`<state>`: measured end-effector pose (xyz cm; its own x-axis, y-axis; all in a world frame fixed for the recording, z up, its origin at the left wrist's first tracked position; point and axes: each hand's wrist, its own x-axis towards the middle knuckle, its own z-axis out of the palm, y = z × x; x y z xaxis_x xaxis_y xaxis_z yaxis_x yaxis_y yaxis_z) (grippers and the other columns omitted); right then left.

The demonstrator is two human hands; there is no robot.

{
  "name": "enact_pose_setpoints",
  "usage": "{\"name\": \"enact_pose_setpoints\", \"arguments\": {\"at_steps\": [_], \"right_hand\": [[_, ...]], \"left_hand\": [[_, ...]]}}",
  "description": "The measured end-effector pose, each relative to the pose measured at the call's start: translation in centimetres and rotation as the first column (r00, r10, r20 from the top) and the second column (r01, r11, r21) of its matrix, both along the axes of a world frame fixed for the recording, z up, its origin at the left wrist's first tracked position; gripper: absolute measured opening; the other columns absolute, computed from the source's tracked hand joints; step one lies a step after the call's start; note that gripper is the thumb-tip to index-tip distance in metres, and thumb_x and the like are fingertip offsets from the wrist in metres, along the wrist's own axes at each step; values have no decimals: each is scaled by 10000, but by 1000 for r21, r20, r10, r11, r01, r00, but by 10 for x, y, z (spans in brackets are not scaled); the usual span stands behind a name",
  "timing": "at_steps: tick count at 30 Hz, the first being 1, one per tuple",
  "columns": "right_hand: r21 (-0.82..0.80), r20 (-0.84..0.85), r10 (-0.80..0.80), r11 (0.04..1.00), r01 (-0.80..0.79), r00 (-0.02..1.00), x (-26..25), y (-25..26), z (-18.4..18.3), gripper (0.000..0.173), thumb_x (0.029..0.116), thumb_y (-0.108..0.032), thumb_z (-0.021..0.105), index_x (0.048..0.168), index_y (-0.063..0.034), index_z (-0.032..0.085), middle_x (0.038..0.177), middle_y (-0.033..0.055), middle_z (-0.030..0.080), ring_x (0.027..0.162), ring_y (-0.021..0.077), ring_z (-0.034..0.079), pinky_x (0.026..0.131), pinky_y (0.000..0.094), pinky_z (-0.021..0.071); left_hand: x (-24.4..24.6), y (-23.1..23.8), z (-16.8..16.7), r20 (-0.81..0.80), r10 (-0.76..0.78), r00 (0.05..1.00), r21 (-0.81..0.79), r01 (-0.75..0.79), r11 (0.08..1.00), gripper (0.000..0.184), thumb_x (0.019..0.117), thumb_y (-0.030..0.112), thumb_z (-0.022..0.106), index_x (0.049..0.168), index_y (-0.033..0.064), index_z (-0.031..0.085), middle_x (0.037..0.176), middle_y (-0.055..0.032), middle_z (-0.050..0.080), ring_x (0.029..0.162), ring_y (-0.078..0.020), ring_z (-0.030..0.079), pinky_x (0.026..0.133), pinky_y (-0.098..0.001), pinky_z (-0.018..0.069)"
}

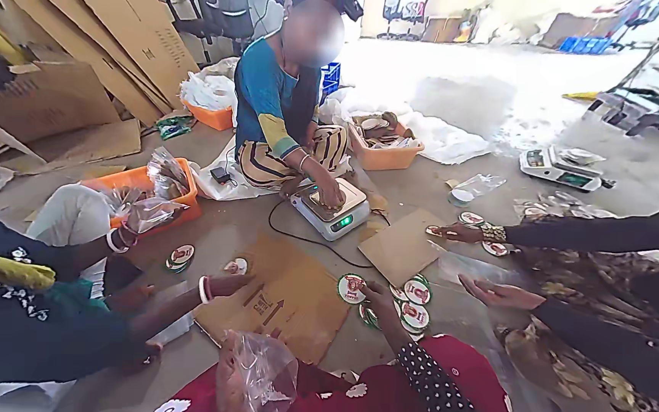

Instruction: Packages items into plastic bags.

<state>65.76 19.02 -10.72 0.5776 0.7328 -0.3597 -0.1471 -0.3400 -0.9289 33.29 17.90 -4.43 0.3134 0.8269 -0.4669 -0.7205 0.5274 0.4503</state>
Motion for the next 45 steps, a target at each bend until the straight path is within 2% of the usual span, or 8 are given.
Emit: {"name": "enact_pose_setpoints", "arguments": {"at_steps": [4,7,10,16,29,34,39,45], "right_hand": [[-13,22,16,1000,-16,1000,0,1,-1,235,1009,-151,643,1160,29,659,1048,164,685,854,223,672,736,407,574],[-19,16,25,1000,-24,1000,-1,1,1,249,1011,-141,640,1178,44,647,1065,178,675,869,231,672,751,411,579],[-22,14,29,999,-29,999,-1,1,0,248,1011,-140,642,1176,45,648,1064,184,674,864,232,673,750,411,580],[-30,38,43,999,-41,998,0,3,-3,251,1006,-148,652,1179,33,655,1066,173,684,863,225,679,743,401,580],[-30,47,39,999,-37,998,0,2,-5,236,996,-135,665,1158,38,659,1025,168,685,833,217,672,727,396,577],[-35,63,52,998,-49,997,2,2,-7,253,1000,-149,663,1174,34,656,1045,173,685,857,228,672,751,413,575],[-38,68,47,998,-44,997,4,4,-11,245,997,-135,661,1181,27,658,1049,169,687,856,232,676,738,418,577],[-37,70,53,998,-51,996,4,3,-11,248,1003,-145,655,1185,24,660,1047,169,694,856,234,685,734,419,584]], "left_hand": [[-2,0,-1,32,-7,999,3,7,1000,681,952,683,456,1294,100,532,1164,-200,696,1028,-373,708,801,-503,608],[1,-1,6,-17,14,1000,-9,-14,1000,668,976,690,385,1284,112,518,1155,-187,692,1004,-351,709,775,-489,605],[0,-1,2,-1,32,999,-7,-32,999,674,964,688,428,1278,100,527,1164,-201,689,1010,-365,708,776,-494,608],[-1,3,-2,31,40,999,-12,-39,999,658,974,679,422,1288,109,517,1177,-198,684,1037,-377,698,808,-521,598],[4,1,2,-15,59,998,-22,-60,998,664,995,671,370,1306,99,501,1175,-206,681,1018,-383,703,783,-513,603],[4,1,2,-18,66,998,-11,-66,998,655,988,659,412,1301,93,508,1174,-203,681,1023,-375,702,790,-511,601],[3,1,2,-25,47,999,9,-47,999,668,993,668,393,1283,83,531,1150,-208,695,1018,-383,706,812,-517,600],[3,2,2,-10,50,999,-2,-50,999,671,987,669,398,1281,81,531,1143,-214,695,1002,-383,710,793,-512,605]]}}
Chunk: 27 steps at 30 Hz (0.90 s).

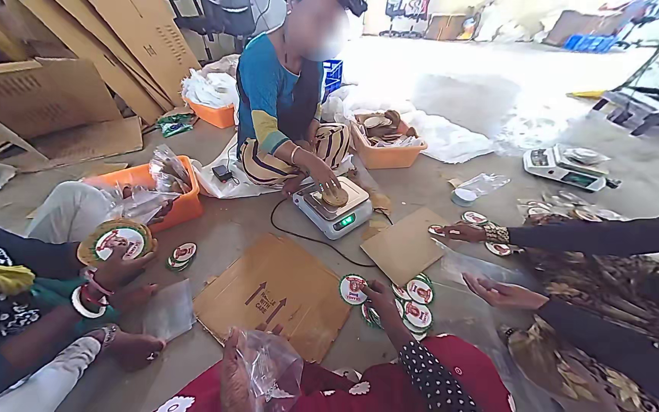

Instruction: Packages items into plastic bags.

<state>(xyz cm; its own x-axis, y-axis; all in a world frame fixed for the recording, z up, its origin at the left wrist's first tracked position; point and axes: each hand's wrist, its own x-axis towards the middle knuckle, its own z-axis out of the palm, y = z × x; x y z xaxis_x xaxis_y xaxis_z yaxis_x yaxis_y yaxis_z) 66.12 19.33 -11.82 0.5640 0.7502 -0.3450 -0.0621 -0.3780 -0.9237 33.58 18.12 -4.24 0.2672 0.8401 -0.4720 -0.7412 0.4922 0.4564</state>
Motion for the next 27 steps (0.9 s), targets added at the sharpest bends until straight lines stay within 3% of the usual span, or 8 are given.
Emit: {"name": "enact_pose_setpoints", "arguments": {"at_steps": [20,27], "right_hand": [[-11,9,2,1000,-2,1000,1,1,-1,241,1008,-142,643,1177,28,661,1044,174,691,838,231,684,729,413,583],[10,23,5,1000,-5,1000,2,0,-3,227,1003,-144,645,1142,33,672,1015,174,690,842,243,682,738,434,585]], "left_hand": [[1,-1,1,28,-4,1000,-13,4,1000,680,977,678,407,1316,96,498,1168,-206,685,1008,-370,709,777,-494,609],[-4,3,-10,34,6,999,6,-6,1000,650,968,663,463,1265,93,555,1174,-209,694,1049,-392,700,819,-530,598]]}}
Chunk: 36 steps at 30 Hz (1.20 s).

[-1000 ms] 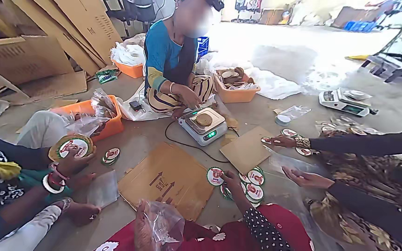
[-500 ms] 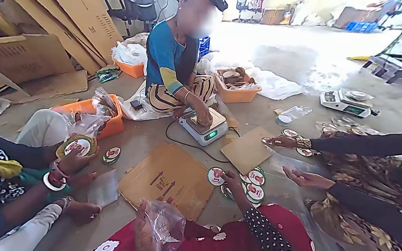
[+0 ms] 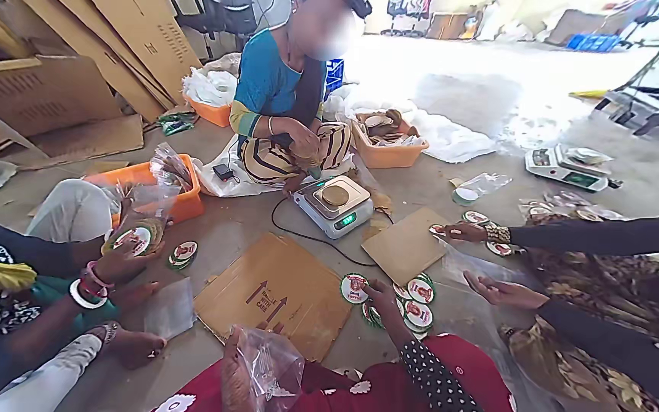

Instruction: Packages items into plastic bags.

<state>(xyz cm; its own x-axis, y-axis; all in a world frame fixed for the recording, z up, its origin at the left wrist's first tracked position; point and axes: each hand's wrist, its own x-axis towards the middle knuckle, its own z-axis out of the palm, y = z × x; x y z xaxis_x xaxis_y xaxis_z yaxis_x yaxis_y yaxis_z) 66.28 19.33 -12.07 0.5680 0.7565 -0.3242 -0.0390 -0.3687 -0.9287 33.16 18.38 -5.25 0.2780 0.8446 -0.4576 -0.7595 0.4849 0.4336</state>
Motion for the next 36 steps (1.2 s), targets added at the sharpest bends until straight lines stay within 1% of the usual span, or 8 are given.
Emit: {"name": "enact_pose_setpoints", "arguments": {"at_steps": [2,4,7,11,16,22,26,36], "right_hand": [[-2,3,2,1000,-2,1000,0,0,1,224,1003,-144,645,1142,30,673,1016,172,692,839,239,682,735,430,584],[-4,-4,-3,1000,3,1000,-1,0,1,227,1004,-145,648,1147,30,670,1017,171,693,834,236,684,730,423,586],[-5,0,-1,1000,1,1000,-1,0,1,226,1006,-148,647,1145,29,669,1010,165,692,825,228,681,721,413,584],[-12,4,-1,1000,1,1000,0,1,1,232,1005,-146,646,1155,31,668,1024,173,694,836,238,684,731,425,586],[-20,7,-3,1000,3,1000,1,1,-2,243,1001,-149,654,1166,28,667,1038,178,695,848,245,689,736,430,588],[-18,4,-8,1000,8,1000,0,1,0,243,1001,-145,654,1166,33,665,1026,175,693,826,234,684,720,415,585],[-34,10,4,999,-4,1000,-1,1,3,248,1007,-148,649,1174,34,658,1025,172,692,821,227,679,722,414,582],[-28,7,5,1000,-5,1000,-1,1,1,261,1000,-153,658,1182,34,659,1037,180,695,840,242,685,733,430,584]], "left_hand": [[2,-1,4,-14,6,1000,-4,-6,1000,644,980,661,437,1265,93,540,1164,-204,690,1033,-381,702,801,-516,601],[0,-1,0,1,-6,1000,10,6,1000,647,975,659,450,1285,96,530,1192,-204,680,1049,-381,697,812,-514,601],[0,-2,0,-3,-8,1000,25,8,1000,641,975,652,460,1282,94,538,1194,-209,682,1046,-384,699,810,-515,602],[4,-3,10,-50,5,999,-5,-6,1000,661,993,658,402,1305,86,513,1179,-205,684,1023,-370,703,795,-502,601],[4,-3,11,-33,7,999,-12,-7,1000,657,985,667,414,1275,91,537,1165,-203,693,1017,-374,709,783,-503,607],[5,-4,13,-46,8,999,-24,-9,1000,661,991,663,402,1309,94,512,1172,-199,686,1014,-366,708,786,-501,605],[6,-5,16,-26,17,1000,-23,-18,1000,651,994,656,401,1281,85,528,1139,-199,694,998,-368,711,786,-498,606],[6,-5,15,-7,20,1000,-31,-20,999,658,988,661,415,1294,88,526,1164,-207,685,1024,-373,704,795,-502,604]]}}
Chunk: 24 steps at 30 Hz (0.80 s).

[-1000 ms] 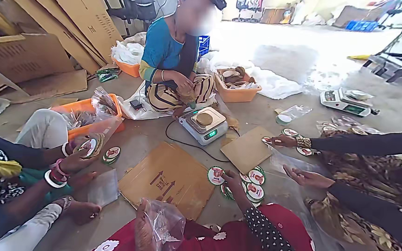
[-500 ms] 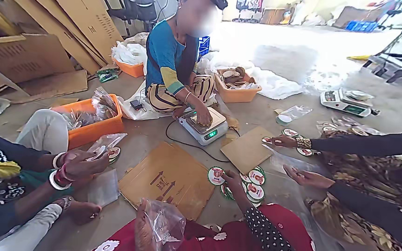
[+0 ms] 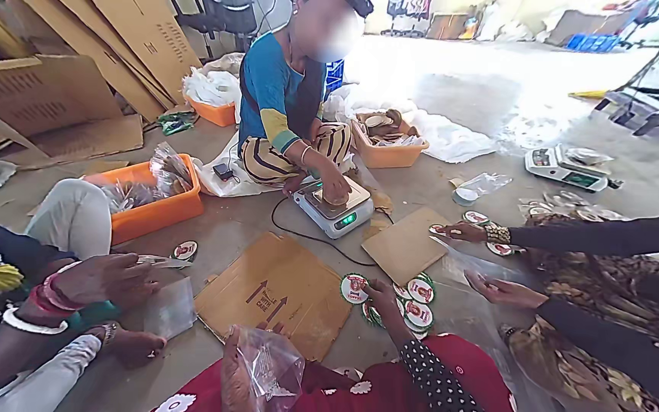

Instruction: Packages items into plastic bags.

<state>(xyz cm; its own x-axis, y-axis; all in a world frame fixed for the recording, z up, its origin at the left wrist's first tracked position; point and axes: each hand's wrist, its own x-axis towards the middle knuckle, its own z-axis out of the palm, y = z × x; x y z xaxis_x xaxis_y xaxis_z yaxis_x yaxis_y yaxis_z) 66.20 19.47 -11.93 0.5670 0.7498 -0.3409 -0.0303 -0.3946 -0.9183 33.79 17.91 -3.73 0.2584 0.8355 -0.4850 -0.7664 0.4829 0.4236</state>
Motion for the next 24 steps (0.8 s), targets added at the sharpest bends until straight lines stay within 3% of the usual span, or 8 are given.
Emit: {"name": "enact_pose_setpoints", "arguments": {"at_steps": [24], "right_hand": [[0,-6,-5,1000,5,1000,0,0,0,233,1003,-129,649,1169,34,663,1015,171,691,810,226,674,710,407,577]], "left_hand": [[-1,1,-4,-12,-23,1000,13,23,1000,668,988,679,388,1266,91,536,1153,-203,688,1005,-370,706,787,-500,603]]}}
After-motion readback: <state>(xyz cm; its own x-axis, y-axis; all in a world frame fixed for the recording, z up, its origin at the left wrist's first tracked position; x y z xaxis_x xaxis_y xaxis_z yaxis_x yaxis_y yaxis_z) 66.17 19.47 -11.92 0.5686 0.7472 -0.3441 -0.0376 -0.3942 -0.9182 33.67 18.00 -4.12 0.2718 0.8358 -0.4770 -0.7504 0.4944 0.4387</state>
